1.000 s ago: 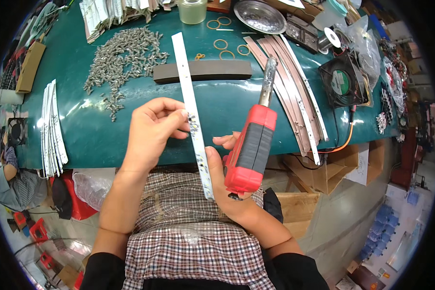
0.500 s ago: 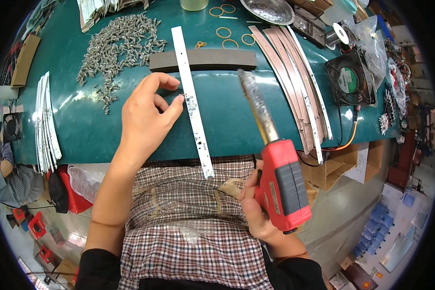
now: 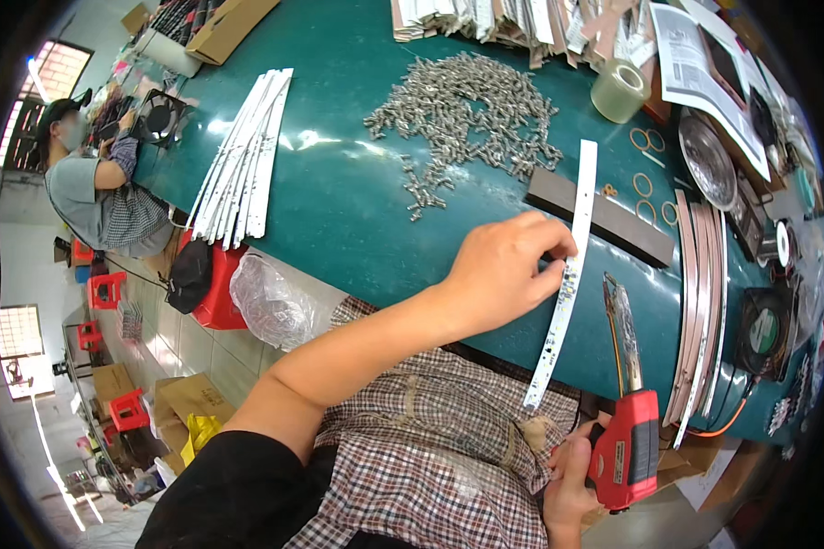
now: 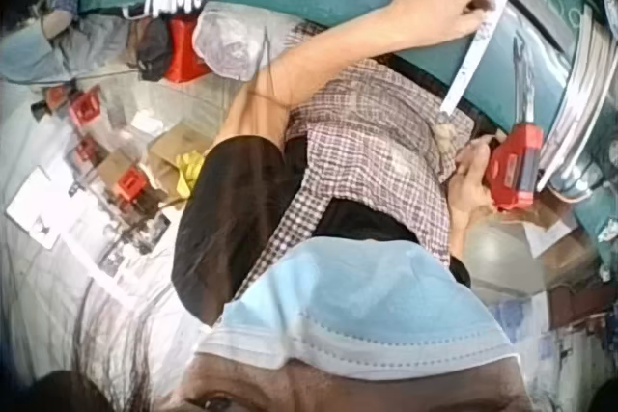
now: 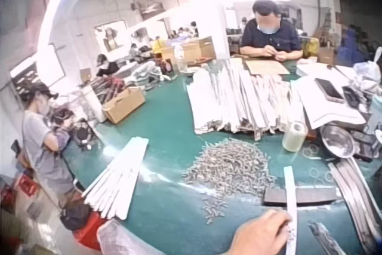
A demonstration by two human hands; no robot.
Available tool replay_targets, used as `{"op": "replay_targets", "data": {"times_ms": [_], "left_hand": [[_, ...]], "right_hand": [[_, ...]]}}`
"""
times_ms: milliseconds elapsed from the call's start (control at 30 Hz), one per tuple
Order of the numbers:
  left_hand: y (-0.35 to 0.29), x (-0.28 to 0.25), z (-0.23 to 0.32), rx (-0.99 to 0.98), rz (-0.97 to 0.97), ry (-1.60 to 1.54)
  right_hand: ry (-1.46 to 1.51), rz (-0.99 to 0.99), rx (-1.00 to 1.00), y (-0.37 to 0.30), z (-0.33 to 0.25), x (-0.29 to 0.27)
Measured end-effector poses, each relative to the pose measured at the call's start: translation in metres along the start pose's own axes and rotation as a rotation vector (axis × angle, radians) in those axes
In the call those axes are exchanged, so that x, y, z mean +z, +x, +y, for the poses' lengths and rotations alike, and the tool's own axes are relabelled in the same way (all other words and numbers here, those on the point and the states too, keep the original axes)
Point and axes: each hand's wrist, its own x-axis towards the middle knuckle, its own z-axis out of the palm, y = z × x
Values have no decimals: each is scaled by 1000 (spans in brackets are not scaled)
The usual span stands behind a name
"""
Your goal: The person empties rubber bands from a metal bowl into a container, hands the bowl away, and places electronic components onto LED strips before soldering them using a soldering iron.
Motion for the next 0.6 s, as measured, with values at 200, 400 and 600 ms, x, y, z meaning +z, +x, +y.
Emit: {"op": "replay_targets", "data": {"times_ms": [200, 400, 600], "left_hand": [[0, 5, -2, 2, 30, -13], [5, 9, 0, -6, -16, -19], [5, -3, -1, -94, -61, -73]], "right_hand": [[-22, 81, -54, 2, 2, 2], [9, 113, -41, -1, -3, 2], [-194, -132, -27, 6, 0, -3]]}}
